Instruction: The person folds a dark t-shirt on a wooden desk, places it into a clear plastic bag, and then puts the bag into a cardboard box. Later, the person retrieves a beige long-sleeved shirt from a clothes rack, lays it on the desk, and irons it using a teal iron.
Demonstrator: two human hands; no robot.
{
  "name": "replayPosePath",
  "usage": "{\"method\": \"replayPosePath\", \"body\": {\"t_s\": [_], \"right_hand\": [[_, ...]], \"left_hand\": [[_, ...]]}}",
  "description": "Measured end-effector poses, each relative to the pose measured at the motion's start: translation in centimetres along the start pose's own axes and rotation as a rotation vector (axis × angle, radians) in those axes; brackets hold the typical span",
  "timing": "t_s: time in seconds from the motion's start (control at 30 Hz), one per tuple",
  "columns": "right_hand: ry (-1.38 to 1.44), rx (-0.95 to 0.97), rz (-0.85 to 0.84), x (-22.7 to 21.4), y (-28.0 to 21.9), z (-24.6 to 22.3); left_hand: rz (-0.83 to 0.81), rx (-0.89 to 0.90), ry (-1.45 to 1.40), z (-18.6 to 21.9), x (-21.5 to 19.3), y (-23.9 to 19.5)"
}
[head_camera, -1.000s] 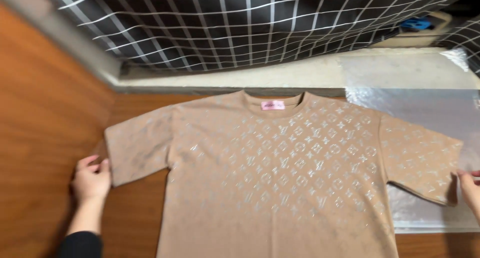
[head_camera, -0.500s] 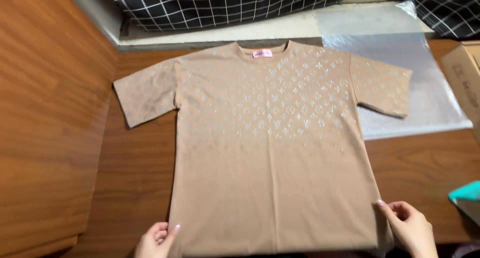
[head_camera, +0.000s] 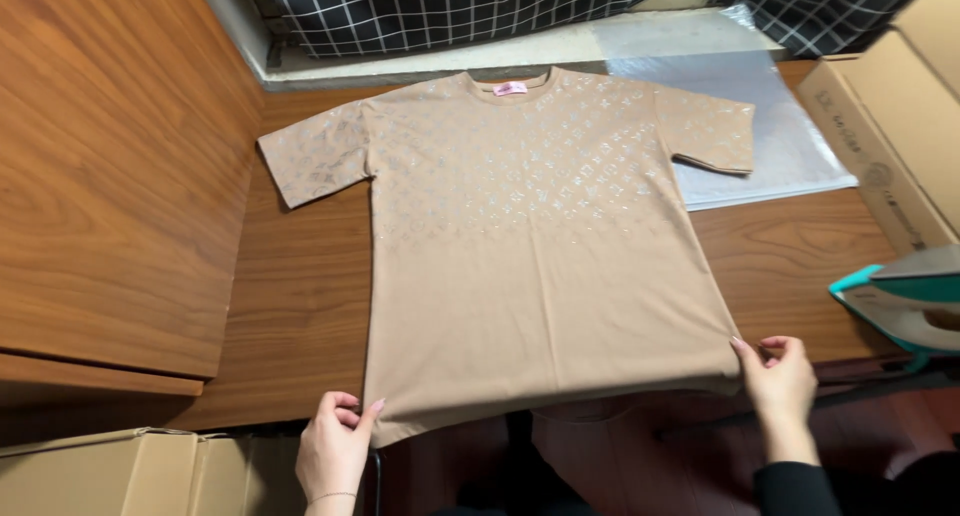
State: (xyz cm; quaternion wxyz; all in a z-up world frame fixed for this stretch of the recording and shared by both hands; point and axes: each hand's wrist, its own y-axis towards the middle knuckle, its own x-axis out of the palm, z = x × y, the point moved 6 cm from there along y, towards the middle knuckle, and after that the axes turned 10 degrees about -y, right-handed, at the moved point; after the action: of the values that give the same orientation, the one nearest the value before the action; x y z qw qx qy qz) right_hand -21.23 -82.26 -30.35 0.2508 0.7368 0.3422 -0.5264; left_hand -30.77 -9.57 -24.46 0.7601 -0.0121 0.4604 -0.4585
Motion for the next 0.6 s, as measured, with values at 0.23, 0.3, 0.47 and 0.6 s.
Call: {"method": "replayPosePath", "body": {"t_s": [0.23, 0.3, 0.47, 0.6], "right_hand": [[0.191, -0.042, 0.041, -2.6, -5.8, -3.3], [0.173, 0.019, -0.040, -2.4, -5.4, -3.1], [0.347, 0.044, -0.063, -1.6, -3.5, -1.0], [0.357, 0.287, -0.085, -3.5, -3.2, 2.7]], "left_hand": [[0.381, 0.708, -0.032, 9.8, 2.9, -2.1], [0.301, 0.754, -0.068, 12.8, 6.9, -1.5], [0.374, 0.912, 0.229, 15.3, 17.6, 0.7], [0.485, 0.873, 0.355, 16.5, 17.1, -1.3]]}}
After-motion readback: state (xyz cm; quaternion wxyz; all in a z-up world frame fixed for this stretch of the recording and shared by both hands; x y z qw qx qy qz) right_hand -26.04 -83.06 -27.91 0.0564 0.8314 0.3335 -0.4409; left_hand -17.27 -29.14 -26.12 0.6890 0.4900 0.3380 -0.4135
